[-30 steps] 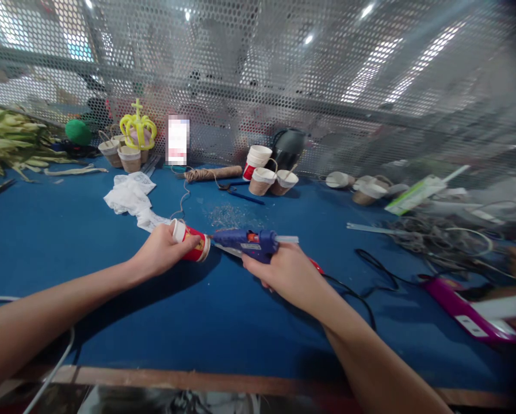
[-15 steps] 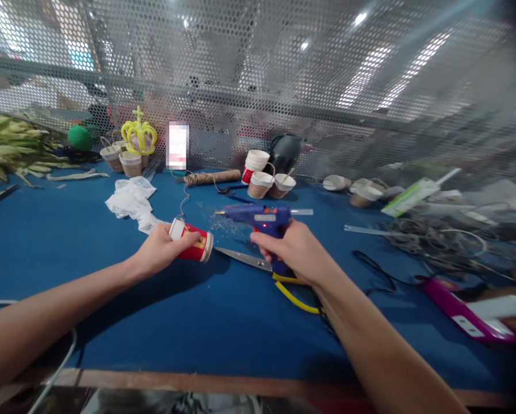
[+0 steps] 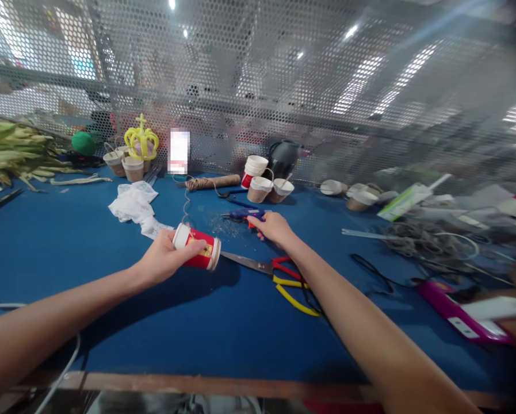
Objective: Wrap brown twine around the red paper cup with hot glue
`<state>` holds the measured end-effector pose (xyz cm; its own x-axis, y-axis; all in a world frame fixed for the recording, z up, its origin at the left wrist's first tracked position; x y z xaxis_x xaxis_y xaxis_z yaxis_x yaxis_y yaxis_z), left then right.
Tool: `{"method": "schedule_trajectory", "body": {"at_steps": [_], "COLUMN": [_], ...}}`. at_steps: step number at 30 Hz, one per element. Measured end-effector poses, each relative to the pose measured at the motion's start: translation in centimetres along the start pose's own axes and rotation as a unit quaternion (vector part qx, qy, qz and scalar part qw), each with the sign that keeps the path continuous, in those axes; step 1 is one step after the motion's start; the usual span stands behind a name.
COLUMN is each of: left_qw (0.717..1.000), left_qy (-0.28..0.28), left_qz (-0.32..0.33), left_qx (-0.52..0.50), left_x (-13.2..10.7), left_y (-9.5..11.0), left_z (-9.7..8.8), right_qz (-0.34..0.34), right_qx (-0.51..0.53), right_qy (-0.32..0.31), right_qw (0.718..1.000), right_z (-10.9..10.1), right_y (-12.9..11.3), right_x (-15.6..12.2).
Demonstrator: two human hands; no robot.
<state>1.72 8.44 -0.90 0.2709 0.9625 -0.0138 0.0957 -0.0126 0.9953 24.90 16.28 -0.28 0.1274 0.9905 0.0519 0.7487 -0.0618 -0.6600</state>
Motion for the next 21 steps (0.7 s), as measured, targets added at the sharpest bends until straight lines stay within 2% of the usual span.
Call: {"method": "schedule_trajectory", "body": {"at_steps": [3, 5, 7, 8, 9, 11, 13, 15, 18, 21], "left_qw": [0.999, 0.998, 0.993, 0.988, 0.981, 0.967, 0.958, 0.963, 0.984, 0.996], "left_qy": [-0.007, -0.021, -0.030, -0.031, -0.030, -0.026, -0.029, -0.040, -0.070, -0.081], "left_qz": [0.010, 0.026, 0.056, 0.072, 0.086, 0.102, 0.103, 0.096, 0.069, 0.014], "left_qx": [0.037, 0.061, 0.104, 0.135, 0.169, 0.233, 0.266, 0.250, 0.148, 0.028], "left_x": [-0.2, -0.4, -0.6, -0.7, -0.8, -1.0, -1.2, -1.2, -1.1, -0.9], "left_y": [0.1, 0.1, 0.3, 0.4, 0.5, 0.7, 0.7, 0.8, 0.7, 0.3], "left_z": [0.2, 0.6, 0.9, 1.0, 1.1, 1.1, 1.2, 1.3, 1.6, 1.6], "right_qz": [-0.059, -0.101, -0.156, -0.204, -0.239, -0.273, -0.263, -0.250, -0.233, -0.203], "right_qx": [-0.029, -0.034, -0.020, 0.001, 0.014, 0.005, -0.008, -0.003, 0.052, 0.136], "right_qy": [0.030, 0.019, -0.042, -0.115, -0.158, -0.154, -0.162, -0.172, -0.152, -0.109], "right_qw": [0.997, 0.994, 0.987, 0.972, 0.958, 0.950, 0.951, 0.953, 0.959, 0.963], "right_z": [-1.0, -0.9, 0.5, 2.0, 2.9, 3.4, 4.0, 4.1, 3.0, 1.2], "right_y": [-2.9, -5.6, -8.9, -10.8, -12.3, -14.2, -14.7, -14.6, -14.2, -13.2], "right_x": [-1.4, -3.2, -5.5, -7.1, -8.5, -10.3, -11.0, -11.2, -10.9, -10.4]}}
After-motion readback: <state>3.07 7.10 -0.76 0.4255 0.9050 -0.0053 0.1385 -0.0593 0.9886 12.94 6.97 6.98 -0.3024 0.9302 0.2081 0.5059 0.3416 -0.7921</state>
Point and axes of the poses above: each hand's wrist, its own x-axis towards the middle knuckle, its own z-axis out of the palm, y = z × x, the point moved 9 cm from there along x, towards the middle knuckle, and after that the axes turned 3 degrees about x, right-handed, at the moved point
